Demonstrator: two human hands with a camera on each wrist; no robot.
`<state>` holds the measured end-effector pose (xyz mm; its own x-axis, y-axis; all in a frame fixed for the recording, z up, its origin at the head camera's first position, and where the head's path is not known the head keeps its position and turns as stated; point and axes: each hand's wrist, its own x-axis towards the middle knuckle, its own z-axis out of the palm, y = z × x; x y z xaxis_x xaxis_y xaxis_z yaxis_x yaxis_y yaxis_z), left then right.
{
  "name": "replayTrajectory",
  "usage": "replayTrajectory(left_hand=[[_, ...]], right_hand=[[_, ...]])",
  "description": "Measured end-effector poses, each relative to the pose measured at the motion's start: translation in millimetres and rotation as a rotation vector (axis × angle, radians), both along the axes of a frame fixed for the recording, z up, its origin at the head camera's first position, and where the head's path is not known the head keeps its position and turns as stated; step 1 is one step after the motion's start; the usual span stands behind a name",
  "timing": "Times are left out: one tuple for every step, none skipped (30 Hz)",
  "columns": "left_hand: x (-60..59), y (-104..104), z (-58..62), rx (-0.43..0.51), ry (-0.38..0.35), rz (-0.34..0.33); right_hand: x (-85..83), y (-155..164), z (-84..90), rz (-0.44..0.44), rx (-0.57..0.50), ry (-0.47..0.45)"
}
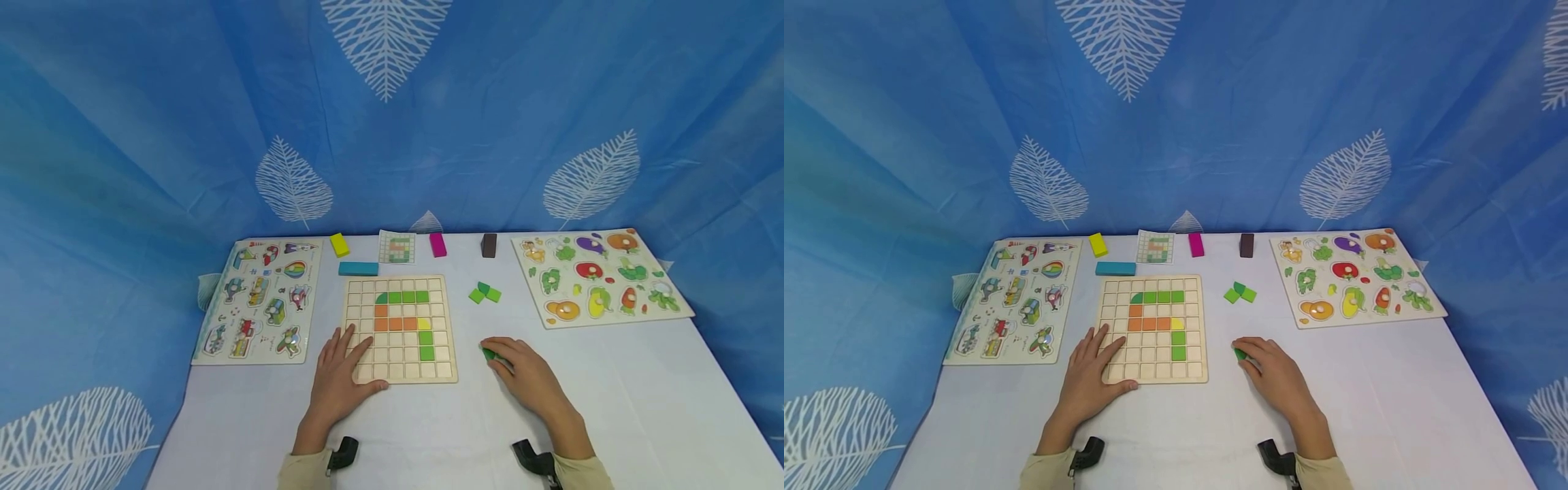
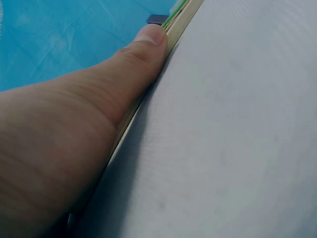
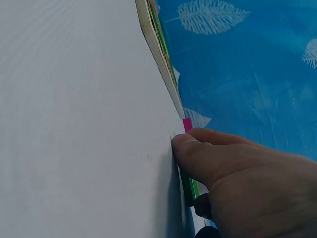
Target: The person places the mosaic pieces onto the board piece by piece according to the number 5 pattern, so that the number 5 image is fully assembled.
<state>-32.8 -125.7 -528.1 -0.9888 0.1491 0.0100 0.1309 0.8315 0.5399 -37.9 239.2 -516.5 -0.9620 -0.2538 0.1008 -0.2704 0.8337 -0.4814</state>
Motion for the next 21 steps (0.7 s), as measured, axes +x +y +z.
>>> replayTrajectory(left_hand=[[-0.1,-0.1,-0.2,0.0,0.0,0.0],[-0.1,-0.1,-0.5,0.001,0.001,-0.001],[-0.1,-0.2,-0.7,0.0,0.002,-0.001],[0.0,-0.3,-1.0,0.001,0.002,-0.001],[-0.1,-0.3,-1.2,-0.001,0.003,-0.001],[-0.1,-0.2,-1.3,-0.001,0.004,-0.002],[-0.1,-0.3,-1.5,-0.001,0.005,-0.002],[-0.1,-0.3,-1.7,-0.001,0.007,-0.001],[-0.1,-0.3,-1.8,-0.003,0.008,-0.001],[0.0,-0.4,-1.8,-0.002,0.01,-0.001],[0.0,-0.3,-1.9,-0.003,0.012,-0.001],[0.0,-0.4,-1.9,-0.004,0.013,-0.002],[0.1,-0.4,-1.9,-0.004,0.014,-0.002],[0.1,-0.4,-1.9,-0.005,0.015,-0.003],[0.2,-0.4,-2.0,-0.005,0.015,-0.004],[0.1,-0.4,-2.1,-0.006,0.015,-0.005],[0.1,-0.4,-2.2,-0.006,0.014,-0.005],[0.0,-0.4,-2.3,-0.007,0.013,-0.005],[0.0,-0.5,-2.4,-0.008,0.012,-0.004],[-0.1,-0.6,-2.5,-0.009,0.01,-0.003],[-0.2,-0.6,-2.5,-0.008,0.008,-0.001]], right_hand=[[-0.2,-1.1,-0.1,-0.001,0.004,0.005],[-0.3,-2.0,-0.2,-0.004,0.009,0.012],[-0.6,-3.0,-0.4,-0.007,0.012,0.023],[-0.7,-3.7,-0.9,-0.01,0.014,0.035],[-0.9,-4.5,-1.3,-0.016,0.015,0.046],[-1.0,-5.3,-2.1,-0.022,0.019,0.057],[-1.3,-6.1,-2.6,-0.027,0.023,0.07],[-1.6,-6.7,-3.3,-0.03,0.024,0.084],[-1.8,-7.2,-4.0,-0.033,0.026,0.098],[-1.9,-7.7,-4.6,-0.035,0.027,0.11],[-2.1,-8.0,-5.2,-0.036,0.029,0.122],[-2.1,-8.1,-5.8,-0.037,0.029,0.133],[-2.1,-8.0,-6.3,-0.038,0.031,0.143],[-2.0,-7.9,-6.5,-0.042,0.028,0.147],[-1.8,-7.8,-6.7,-0.046,0.027,0.149],[-1.7,-7.7,-6.9,-0.05,0.027,0.147],[-1.8,-7.6,-6.9,-0.054,0.026,0.142],[-1.8,-7.6,-7.0,-0.056,0.026,0.136],[-2.0,-7.7,-7.0,-0.058,0.028,0.129],[-2.2,-7.8,-7.2,-0.06,0.026,0.12],[-2.6,-7.9,-7.5,-0.059,0.03,0.116]])
